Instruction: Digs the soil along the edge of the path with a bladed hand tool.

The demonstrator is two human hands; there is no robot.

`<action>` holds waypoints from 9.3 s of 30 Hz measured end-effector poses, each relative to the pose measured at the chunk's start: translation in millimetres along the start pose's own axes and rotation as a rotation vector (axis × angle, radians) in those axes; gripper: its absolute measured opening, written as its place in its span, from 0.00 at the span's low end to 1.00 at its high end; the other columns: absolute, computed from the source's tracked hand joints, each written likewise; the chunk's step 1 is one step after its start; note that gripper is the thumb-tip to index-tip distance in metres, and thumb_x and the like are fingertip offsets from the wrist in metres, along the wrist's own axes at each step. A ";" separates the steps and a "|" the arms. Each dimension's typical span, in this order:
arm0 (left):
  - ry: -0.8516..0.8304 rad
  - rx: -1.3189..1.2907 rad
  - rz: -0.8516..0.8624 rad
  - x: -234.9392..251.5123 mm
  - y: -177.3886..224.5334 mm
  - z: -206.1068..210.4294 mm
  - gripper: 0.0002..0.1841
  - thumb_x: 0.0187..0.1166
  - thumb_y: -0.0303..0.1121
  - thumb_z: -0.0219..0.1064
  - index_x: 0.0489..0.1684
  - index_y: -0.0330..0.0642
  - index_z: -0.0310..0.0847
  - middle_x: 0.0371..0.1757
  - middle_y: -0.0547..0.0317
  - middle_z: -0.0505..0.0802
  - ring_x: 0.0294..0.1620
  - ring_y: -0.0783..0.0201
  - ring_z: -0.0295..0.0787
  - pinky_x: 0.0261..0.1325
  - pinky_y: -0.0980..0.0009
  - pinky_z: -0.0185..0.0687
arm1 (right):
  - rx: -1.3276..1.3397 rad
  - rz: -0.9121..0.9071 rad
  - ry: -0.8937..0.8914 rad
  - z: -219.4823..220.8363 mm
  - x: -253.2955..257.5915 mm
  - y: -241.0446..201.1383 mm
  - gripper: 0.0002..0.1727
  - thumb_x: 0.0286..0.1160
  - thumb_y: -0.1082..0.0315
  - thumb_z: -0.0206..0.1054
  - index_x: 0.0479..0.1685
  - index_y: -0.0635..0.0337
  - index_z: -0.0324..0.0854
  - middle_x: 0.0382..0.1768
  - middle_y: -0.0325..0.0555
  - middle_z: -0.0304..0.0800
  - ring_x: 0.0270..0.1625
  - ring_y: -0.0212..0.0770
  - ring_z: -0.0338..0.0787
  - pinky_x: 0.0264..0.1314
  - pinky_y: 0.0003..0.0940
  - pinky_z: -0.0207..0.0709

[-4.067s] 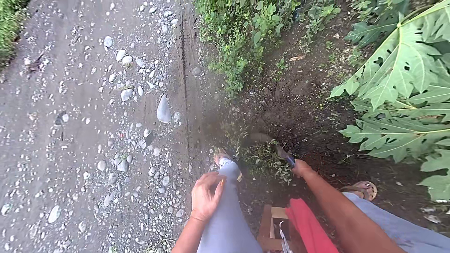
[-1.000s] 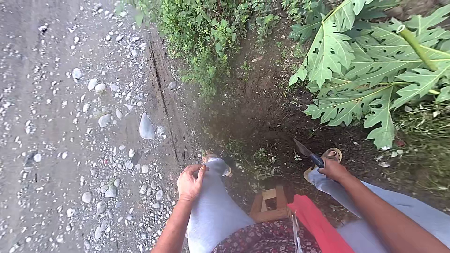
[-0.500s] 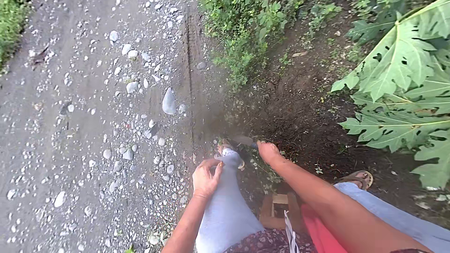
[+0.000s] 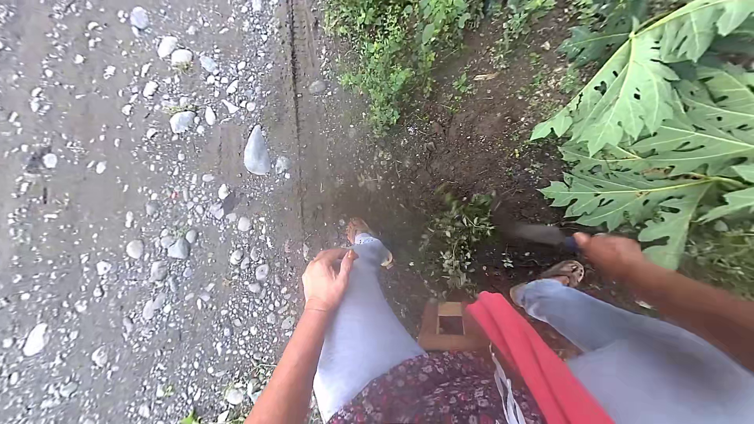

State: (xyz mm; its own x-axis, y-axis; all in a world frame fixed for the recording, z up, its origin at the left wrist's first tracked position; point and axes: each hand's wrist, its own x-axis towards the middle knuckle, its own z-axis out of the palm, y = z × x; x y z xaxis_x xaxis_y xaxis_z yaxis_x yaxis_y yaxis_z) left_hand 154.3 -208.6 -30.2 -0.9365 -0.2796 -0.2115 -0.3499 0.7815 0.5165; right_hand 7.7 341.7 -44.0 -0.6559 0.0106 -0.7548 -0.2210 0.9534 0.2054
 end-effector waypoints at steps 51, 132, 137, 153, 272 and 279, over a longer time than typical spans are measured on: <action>-0.069 0.044 -0.007 11.5 18.0 -4.2 0.25 0.88 0.50 0.51 0.47 0.44 0.94 0.49 0.47 0.97 0.55 0.42 0.93 0.61 0.33 0.78 | 0.641 -0.309 -0.279 96.0 -36.4 -146.3 0.32 0.89 0.44 0.61 0.60 0.71 0.83 0.50 0.70 0.89 0.57 0.66 0.89 0.66 0.65 0.76; -0.036 0.051 0.029 6.6 -1.7 -6.7 0.28 0.83 0.54 0.49 0.39 0.45 0.94 0.41 0.52 0.97 0.45 0.48 0.94 0.50 0.37 0.81 | 0.260 -0.022 -0.319 141.2 71.1 -156.1 0.27 0.75 0.62 0.73 0.71 0.66 0.79 0.67 0.69 0.86 0.71 0.69 0.85 0.68 0.70 0.77; -0.064 0.035 0.004 5.0 1.4 -6.7 0.28 0.84 0.53 0.50 0.42 0.43 0.94 0.43 0.51 0.98 0.48 0.46 0.95 0.52 0.34 0.80 | 0.538 0.066 -0.207 108.2 73.5 -134.3 0.27 0.75 0.62 0.74 0.72 0.65 0.79 0.63 0.70 0.88 0.68 0.69 0.87 0.66 0.72 0.75; -0.050 0.039 0.014 7.1 2.5 -2.4 0.29 0.84 0.55 0.48 0.40 0.45 0.95 0.41 0.50 0.98 0.46 0.44 0.95 0.50 0.32 0.79 | 0.368 -0.133 -0.344 130.5 24.5 -128.0 0.35 0.79 0.56 0.73 0.81 0.65 0.70 0.66 0.72 0.85 0.71 0.69 0.85 0.73 0.68 0.74; -0.118 0.027 -0.022 11.6 14.0 -5.2 0.25 0.89 0.50 0.49 0.46 0.45 0.94 0.46 0.55 0.99 0.52 0.47 0.96 0.58 0.32 0.78 | 1.582 0.247 -0.040 101.4 27.8 -91.0 0.23 0.83 0.69 0.66 0.74 0.63 0.67 0.32 0.45 0.78 0.23 0.36 0.77 0.26 0.33 0.75; -0.118 0.053 -0.009 11.2 14.7 -6.2 0.27 0.89 0.52 0.48 0.46 0.45 0.94 0.45 0.54 0.99 0.52 0.47 0.96 0.59 0.33 0.79 | 2.016 0.123 -0.213 68.7 48.6 -141.8 0.12 0.91 0.69 0.55 0.67 0.58 0.73 0.35 0.44 0.85 0.32 0.41 0.90 0.39 0.42 0.90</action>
State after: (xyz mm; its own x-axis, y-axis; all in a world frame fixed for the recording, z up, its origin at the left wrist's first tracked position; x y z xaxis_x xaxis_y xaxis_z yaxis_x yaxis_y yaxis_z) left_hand 138.6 -203.7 -19.8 -0.9232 -0.2218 -0.3138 -0.3540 0.8084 0.4702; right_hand 56.8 227.7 -152.6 -0.4899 -0.0267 -0.8713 0.8644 -0.1449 -0.4816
